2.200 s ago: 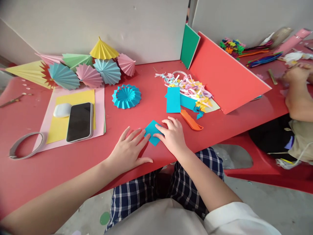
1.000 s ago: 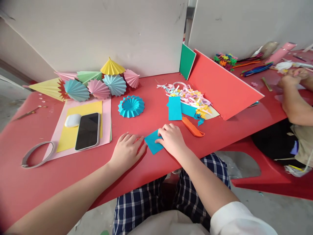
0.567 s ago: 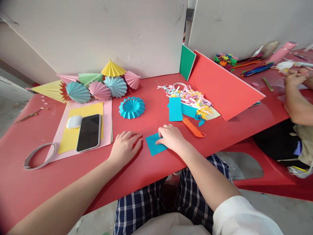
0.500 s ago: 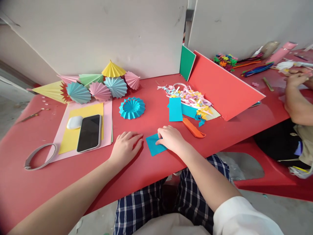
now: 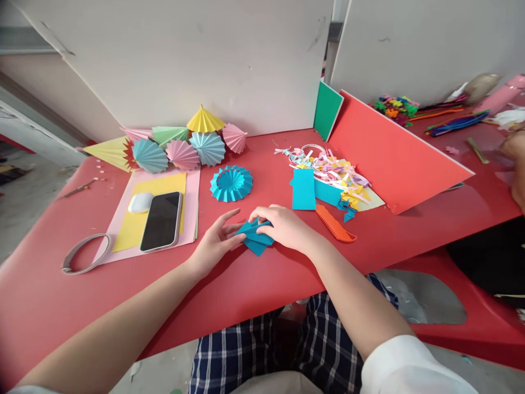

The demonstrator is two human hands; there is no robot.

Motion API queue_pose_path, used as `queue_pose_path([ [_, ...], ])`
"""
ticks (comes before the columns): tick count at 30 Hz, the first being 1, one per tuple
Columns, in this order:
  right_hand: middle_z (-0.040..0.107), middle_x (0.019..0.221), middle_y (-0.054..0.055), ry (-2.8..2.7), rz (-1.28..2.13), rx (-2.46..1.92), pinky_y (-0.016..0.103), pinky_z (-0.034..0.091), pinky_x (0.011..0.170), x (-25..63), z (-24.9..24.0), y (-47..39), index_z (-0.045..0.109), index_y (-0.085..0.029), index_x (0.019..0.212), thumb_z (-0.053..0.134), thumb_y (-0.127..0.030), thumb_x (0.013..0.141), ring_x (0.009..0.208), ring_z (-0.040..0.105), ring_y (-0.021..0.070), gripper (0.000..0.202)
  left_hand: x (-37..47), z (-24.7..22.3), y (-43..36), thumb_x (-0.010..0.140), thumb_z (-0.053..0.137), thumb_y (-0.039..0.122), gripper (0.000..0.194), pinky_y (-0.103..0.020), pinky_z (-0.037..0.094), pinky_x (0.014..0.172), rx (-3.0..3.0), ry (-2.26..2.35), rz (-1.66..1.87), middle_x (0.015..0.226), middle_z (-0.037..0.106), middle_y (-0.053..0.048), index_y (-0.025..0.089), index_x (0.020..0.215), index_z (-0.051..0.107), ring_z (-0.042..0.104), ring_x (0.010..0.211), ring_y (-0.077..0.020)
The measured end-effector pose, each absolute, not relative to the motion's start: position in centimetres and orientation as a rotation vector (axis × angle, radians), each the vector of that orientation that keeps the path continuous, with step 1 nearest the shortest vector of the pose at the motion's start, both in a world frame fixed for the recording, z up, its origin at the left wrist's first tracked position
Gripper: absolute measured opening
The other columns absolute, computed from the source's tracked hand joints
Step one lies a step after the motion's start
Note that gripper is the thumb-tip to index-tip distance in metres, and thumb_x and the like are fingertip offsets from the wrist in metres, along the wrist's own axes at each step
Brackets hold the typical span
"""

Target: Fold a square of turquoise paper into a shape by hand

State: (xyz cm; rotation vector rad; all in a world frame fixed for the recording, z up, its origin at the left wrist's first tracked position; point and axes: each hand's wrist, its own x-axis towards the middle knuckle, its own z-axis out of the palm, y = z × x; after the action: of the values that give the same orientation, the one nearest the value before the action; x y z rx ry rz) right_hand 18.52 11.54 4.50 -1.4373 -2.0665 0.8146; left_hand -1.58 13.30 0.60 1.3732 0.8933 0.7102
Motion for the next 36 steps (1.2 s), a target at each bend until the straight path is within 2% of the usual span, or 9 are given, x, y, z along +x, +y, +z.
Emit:
queue_pose_path([
  [2,0.060,0.088,0.001,-2.074,0.770,-1.404,0.028,0.047,0.078,18.2,4.5,12.0,0.060,-0.028,0.100,0.057,-0.016,0.079,0.087,0.059,0.0149,0.024,-1.3,0.8,13.3,0.076,0.064,0.029,0.066,-0.037,0.052,0.080,1.269,0.872,0.728,0.092,0.068,-0.006,0.018,0.133,0.032,0.066,0.083,-0.0183],
  [4,0.060,0.089,0.002,-2.042,0.690,-1.368,0.030,0.047,0.082,17.9,4.1,12.5,0.060,-0.026,0.101,0.059,-0.017,0.078,0.091,0.057,0.0159,0.024,-0.9,0.9,13.3,0.075,0.065,0.028,0.065,-0.034,0.052,0.077,1.239,0.865,0.771,0.076,0.066,0.000,0.018,0.132,0.035,0.065,0.073,-0.0149],
  [6,0.060,0.096,0.003,-1.952,0.626,-1.357,0.032,0.046,0.086,17.8,3.5,12.8,0.061,-0.024,0.097,0.061,-0.020,0.078,0.098,0.055,0.0173,0.020,-0.6,0.9,13.3,0.075,0.065,0.028,0.062,-0.031,0.053,0.072,1.237,0.881,0.815,0.071,0.063,0.002,0.018,0.130,0.038,0.063,0.067,-0.0126],
  [10,0.051,0.118,0.005,-1.904,0.709,-1.336,0.035,0.042,0.096,18.2,2.7,13.0,0.061,-0.025,0.100,0.067,-0.024,0.074,0.115,0.049,0.0193,0.027,-0.4,0.9,13.4,0.076,0.063,0.029,0.046,-0.028,0.052,0.067,1.281,0.933,0.880,0.079,0.064,0.000,0.018,0.119,0.049,0.060,0.065,-0.0112],
  [14,0.054,0.117,0.004,-1.911,0.739,-1.290,0.034,0.042,0.096,18.6,2.6,12.9,0.061,-0.027,0.104,0.062,-0.024,0.078,0.114,0.051,0.0176,0.026,0.0,1.2,13.1,0.075,0.063,0.031,0.033,-0.029,0.052,0.067,1.300,0.997,0.931,0.097,0.066,-0.007,0.016,0.104,0.061,0.061,0.075,-0.0153],
  [21,0.057,0.111,0.005,-1.919,0.511,-1.303,0.037,0.043,0.094,18.5,2.6,12.7,0.065,-0.025,0.096,0.060,-0.025,0.081,0.110,0.051,0.0201,0.016,0.6,1.7,12.3,0.076,0.063,0.031,0.034,-0.030,0.051,0.073,1.344,1.089,0.959,0.094,0.069,-0.006,0.015,0.106,0.064,0.063,0.079,-0.0167],
  [24,0.058,0.107,0.007,-1.931,0.455,-1.302,0.038,0.043,0.093,18.5,2.4,12.8,0.066,-0.023,0.088,0.061,-0.023,0.080,0.108,0.051,0.0209,0.010,0.5,1.8,12.2,0.076,0.062,0.030,0.032,-0.027,0.051,0.070,1.408,1.119,0.944,0.091,0.069,-0.005,0.016,0.104,0.065,0.062,0.076,-0.0158],
  [31,0.059,0.100,0.006,-1.891,0.487,-1.275,0.037,0.044,0.089,18.2,2.7,12.8,0.062,-0.021,0.079,0.063,-0.025,0.078,0.103,0.051,0.0206,0.004,0.3,1.7,12.2,0.074,0.065,0.035,0.025,-0.022,0.045,0.053,1.397,1.187,0.962,0.069,0.064,0.000,0.017,0.091,0.067,0.052,0.054,-0.0093],
  [36,0.060,0.090,0.002,-1.832,0.679,-1.257,0.033,0.047,0.082,17.8,3.4,12.1,0.060,-0.023,0.085,0.065,-0.025,0.077,0.091,0.056,0.0170,0.010,0.1,1.3,12.4,0.074,0.065,0.037,0.025,-0.022,0.044,0.052,1.351,1.161,0.982,0.067,0.063,-0.001,0.016,0.086,0.068,0.052,0.053,-0.0100],
])
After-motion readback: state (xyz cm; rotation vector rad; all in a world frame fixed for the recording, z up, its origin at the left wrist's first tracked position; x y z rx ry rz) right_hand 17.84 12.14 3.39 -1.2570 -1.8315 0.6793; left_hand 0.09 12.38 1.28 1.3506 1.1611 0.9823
